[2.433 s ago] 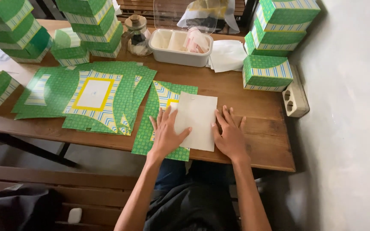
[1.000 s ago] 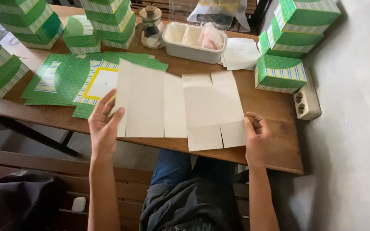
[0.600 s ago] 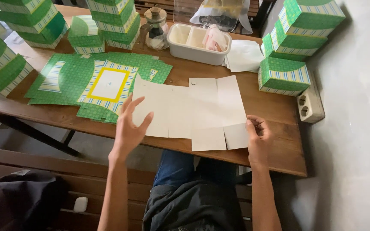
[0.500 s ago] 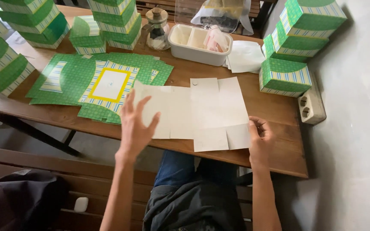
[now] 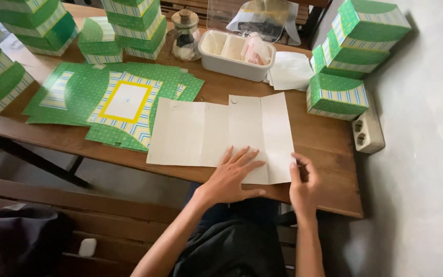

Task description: Assembling small paper boxes from flat templates by folding and pressing the flaps into place.

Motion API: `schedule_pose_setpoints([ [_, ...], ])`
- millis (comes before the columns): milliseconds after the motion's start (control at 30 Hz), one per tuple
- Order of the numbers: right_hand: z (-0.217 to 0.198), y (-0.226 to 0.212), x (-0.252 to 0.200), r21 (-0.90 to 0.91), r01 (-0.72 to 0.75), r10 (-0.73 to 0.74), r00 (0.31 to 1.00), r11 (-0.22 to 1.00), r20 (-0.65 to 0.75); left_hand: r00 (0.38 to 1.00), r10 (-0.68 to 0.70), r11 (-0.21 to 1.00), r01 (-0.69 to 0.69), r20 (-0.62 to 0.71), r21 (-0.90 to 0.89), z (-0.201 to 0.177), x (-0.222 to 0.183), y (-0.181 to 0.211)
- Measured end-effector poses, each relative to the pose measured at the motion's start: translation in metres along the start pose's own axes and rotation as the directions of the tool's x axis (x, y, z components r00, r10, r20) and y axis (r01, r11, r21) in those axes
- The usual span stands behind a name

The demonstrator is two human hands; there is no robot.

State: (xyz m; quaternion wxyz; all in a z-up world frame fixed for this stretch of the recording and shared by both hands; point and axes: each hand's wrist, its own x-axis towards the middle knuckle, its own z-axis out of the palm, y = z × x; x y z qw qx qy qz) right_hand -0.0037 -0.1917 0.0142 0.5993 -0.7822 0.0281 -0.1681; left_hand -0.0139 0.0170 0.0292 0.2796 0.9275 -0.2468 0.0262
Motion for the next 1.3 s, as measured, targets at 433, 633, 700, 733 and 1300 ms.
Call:
schedule_pose_setpoints([
  [433, -0.013, -0.007, -0.024, -0.025, 0.241, -0.236, 0.964, 0.97, 0.118, 0.985, 0.081, 0.997, -0.082, -0.154, -0.005, 0.004, -0.009, -0.004],
  [633, -0.017, -0.004, -0.021, -0.044, 0.131, -0.124, 0.984, 0.99, 0.13, 0.979, 0.07, 0.997, -0.076, -0.191, -0.023, 0.004, -0.009, 0.0],
  [700, -0.016, -0.009, -0.019, 0.02, 0.207, -0.208, 0.965, 0.978, 0.157, 0.977, 0.081, 0.996, -0.087, -0.198, -0.024, 0.003, -0.009, 0.0],
  [733, -0.015, -0.007, -0.018, 0.022, 0.209, -0.21, 0.965, 0.978, 0.155, 0.977, 0.083, 0.996, -0.089, -0.198, -0.021, 0.0, -0.01, 0.002],
  [1300, 0.008, 0.002, 0.022, -0.171, 0.237, -0.227, 0.971, 0.956, 0.077, 0.999, -0.003, 1.0, 0.004, -0.053, 0.01, -0.01, -0.009, 0.009],
])
